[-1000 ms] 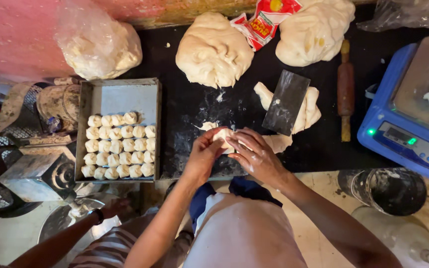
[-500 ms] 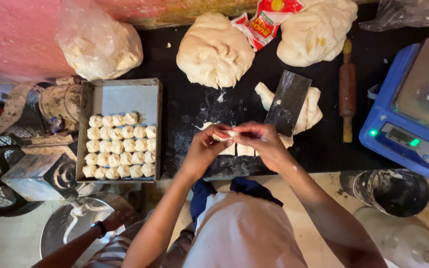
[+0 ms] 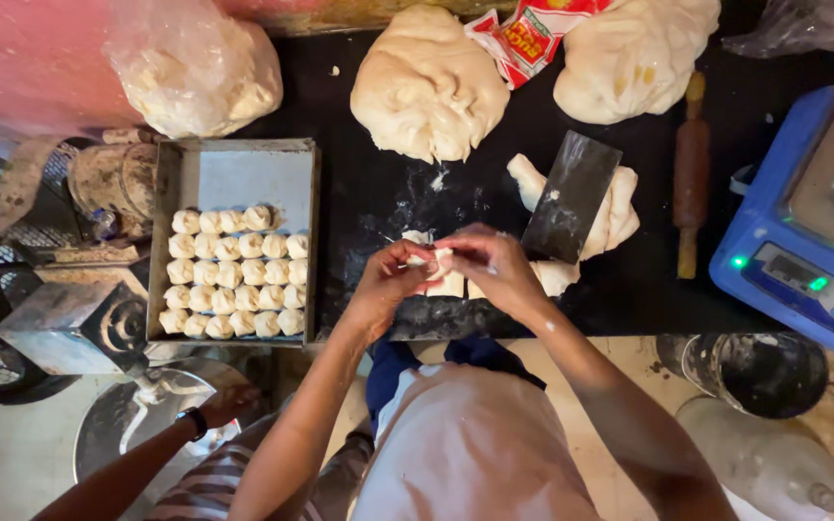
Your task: The person portions large masses of dough into small balls by hand and using a bench scraper, then places the small balls into a metal tray.
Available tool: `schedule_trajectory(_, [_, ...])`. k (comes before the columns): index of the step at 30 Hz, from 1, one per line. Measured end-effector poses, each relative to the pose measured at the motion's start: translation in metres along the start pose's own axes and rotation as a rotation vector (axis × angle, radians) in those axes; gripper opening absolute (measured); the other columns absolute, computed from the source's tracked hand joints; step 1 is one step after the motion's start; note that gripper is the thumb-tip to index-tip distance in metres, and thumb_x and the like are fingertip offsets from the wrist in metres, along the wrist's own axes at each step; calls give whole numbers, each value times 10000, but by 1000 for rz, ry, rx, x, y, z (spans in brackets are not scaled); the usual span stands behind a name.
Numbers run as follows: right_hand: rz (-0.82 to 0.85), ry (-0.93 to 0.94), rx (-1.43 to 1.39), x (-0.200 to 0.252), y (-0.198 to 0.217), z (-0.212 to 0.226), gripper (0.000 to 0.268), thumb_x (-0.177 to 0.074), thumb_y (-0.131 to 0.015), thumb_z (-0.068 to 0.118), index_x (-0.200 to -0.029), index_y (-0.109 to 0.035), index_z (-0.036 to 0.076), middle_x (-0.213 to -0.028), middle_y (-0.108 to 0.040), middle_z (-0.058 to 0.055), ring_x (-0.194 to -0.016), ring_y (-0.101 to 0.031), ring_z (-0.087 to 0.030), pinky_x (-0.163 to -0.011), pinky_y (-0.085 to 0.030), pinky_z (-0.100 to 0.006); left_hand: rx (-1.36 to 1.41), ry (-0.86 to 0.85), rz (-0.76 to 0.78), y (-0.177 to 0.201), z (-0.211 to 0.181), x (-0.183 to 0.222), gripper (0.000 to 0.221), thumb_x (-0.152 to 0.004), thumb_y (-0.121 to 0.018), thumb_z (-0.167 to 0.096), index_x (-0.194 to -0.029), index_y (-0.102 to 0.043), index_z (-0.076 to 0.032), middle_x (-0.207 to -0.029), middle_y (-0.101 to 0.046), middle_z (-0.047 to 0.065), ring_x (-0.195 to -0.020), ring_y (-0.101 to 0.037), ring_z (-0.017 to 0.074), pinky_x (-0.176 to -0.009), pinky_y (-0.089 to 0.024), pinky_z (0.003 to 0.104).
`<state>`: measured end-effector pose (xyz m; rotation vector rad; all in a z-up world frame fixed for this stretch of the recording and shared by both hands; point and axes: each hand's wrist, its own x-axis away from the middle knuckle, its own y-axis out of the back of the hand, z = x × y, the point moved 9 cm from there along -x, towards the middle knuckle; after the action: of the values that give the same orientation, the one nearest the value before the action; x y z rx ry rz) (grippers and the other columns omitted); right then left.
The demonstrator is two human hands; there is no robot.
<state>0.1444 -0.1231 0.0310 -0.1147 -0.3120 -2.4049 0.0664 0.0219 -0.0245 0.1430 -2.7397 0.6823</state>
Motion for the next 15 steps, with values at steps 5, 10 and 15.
schedule_trajectory(5, [-202,756,605,30,-19,74,333,-910,-722,52,-1241,-698,70,-1182,-694,-100,-1112,-683,-289,-932,-581,-388,-14,-114,-174,1,-26,-5,269,-982,-625,30,-1242,-600,-30,-1125,-690,103,-977,-678,173,-867,-565,316])
schedule_trajectory(10, [-311,687,354,34,-18,74,402,-877,-711,-82,-1248,-704,72,-1191,-675,-133,-1095,-692,-295,-903,-609,-336,302,124,35,-28,-47,11,457,-953,-539,33,-1401,-525,-54,-1198,-686,63,-1063,-694,153,-991,-595,319])
schedule_trajectory(15, [-220,710,460,35,-47,75,306,-864,-742,-58,-1128,-758,96,-1147,-730,-75,-1120,-712,-225,-930,-618,-336,23,3,-64,-7,-49,15,374,-1071,-545,-40,-1445,-534,-48,-1178,-655,47,-1060,-638,148,-931,-563,349])
